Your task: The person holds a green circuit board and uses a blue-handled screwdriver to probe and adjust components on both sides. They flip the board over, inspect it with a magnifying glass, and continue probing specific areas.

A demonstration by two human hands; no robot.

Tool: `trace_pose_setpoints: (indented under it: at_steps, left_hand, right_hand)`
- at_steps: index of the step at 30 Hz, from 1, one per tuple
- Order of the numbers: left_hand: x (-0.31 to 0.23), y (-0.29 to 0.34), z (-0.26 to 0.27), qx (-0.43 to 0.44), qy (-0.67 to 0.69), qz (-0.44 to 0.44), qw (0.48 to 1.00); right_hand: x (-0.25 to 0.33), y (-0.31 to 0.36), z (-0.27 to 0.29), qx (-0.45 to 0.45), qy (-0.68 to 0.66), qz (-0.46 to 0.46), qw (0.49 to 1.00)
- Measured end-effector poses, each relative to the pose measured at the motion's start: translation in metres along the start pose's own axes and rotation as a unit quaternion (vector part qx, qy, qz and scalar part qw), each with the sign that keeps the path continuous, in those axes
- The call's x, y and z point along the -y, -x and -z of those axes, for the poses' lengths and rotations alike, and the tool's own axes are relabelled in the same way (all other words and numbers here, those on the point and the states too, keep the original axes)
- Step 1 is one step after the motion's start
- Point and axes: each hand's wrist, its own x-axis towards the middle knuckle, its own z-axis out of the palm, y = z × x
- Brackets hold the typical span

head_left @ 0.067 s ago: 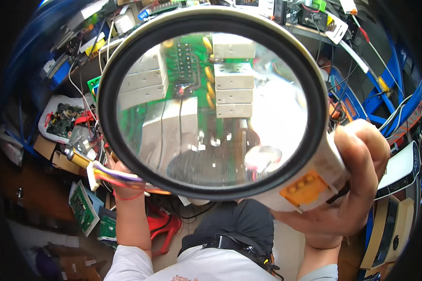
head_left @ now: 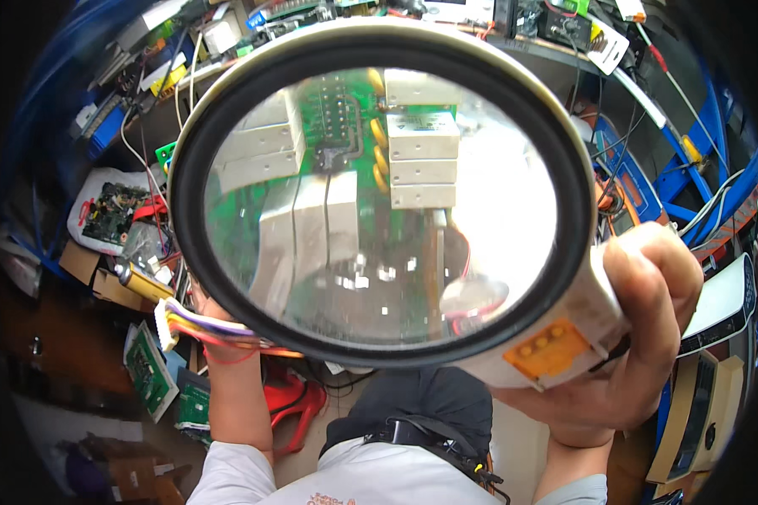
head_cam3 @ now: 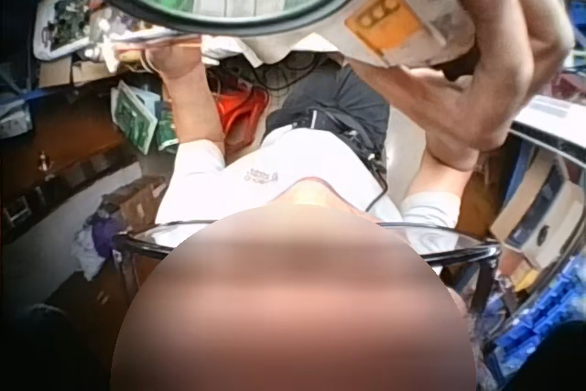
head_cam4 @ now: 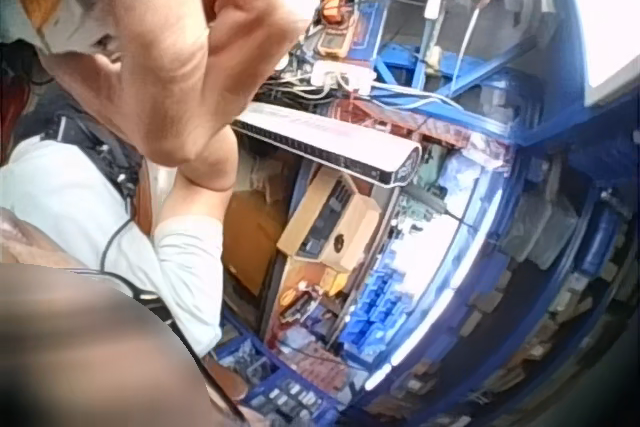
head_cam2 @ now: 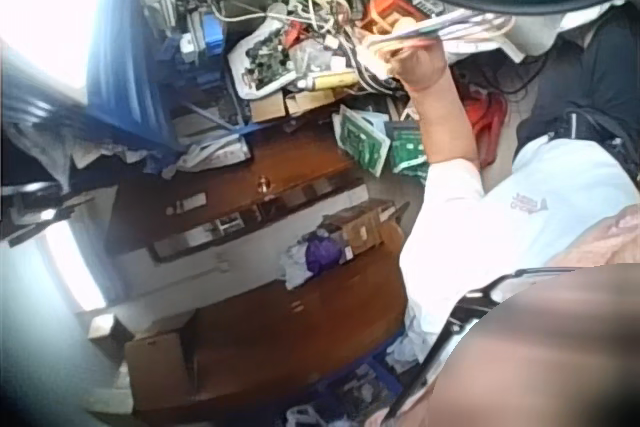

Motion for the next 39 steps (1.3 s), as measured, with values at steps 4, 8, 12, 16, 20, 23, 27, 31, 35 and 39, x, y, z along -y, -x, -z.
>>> trace_pose_setpoints:
  at_steps: [4,8,12,16,20,23,27,31,35,39]
  left_hand:
    - [0.001,0.038,-0.003,-0.04,0.007,0.028,0.999]
    - [-0.001,0.075,-0.004,-0.077,0.01,0.055,0.996]
    - [-0.003,0.094,-0.001,-0.101,0.011,0.073,0.992]
    - [0.001,0.104,0.0,-0.12,0.01,0.093,0.988]
    - [0.006,0.112,0.003,-0.134,0.013,0.118,0.984]
    - [0.009,0.118,0.006,-0.146,0.014,0.136,0.98]
    - [0.011,0.122,0.004,-0.165,0.016,0.159,0.973]
    - [0.017,0.116,-0.004,-0.206,-0.006,0.202,0.958]
    - [0.04,0.107,-0.003,-0.277,-0.079,0.245,0.926]
    - [0.06,0.107,0.009,-0.285,-0.071,0.295,0.909]
  right_hand:
    - [0.003,0.016,-0.013,0.003,-0.014,0.003,1.0]
    - [0.008,0.031,-0.025,0.006,0.005,-0.04,0.999]
    - [0.002,0.047,-0.038,-0.014,0.057,-0.043,0.997]
    - [-0.003,0.053,-0.041,0.003,0.02,-0.059,0.998]
    - [-0.003,0.057,-0.041,0.053,0.055,-0.073,0.994]
    - [-0.003,0.065,-0.047,0.035,-0.008,-0.112,0.993]
    - [-0.003,0.07,-0.054,0.012,-0.097,-0.167,0.981]
    - [-0.035,0.071,-0.069,0.067,-0.035,-0.09,0.993]
    - [-0.114,0.089,-0.107,-0.031,-0.037,-0.315,0.948]
    - [-0.181,0.117,-0.128,-0.067,0.004,-0.431,0.9]
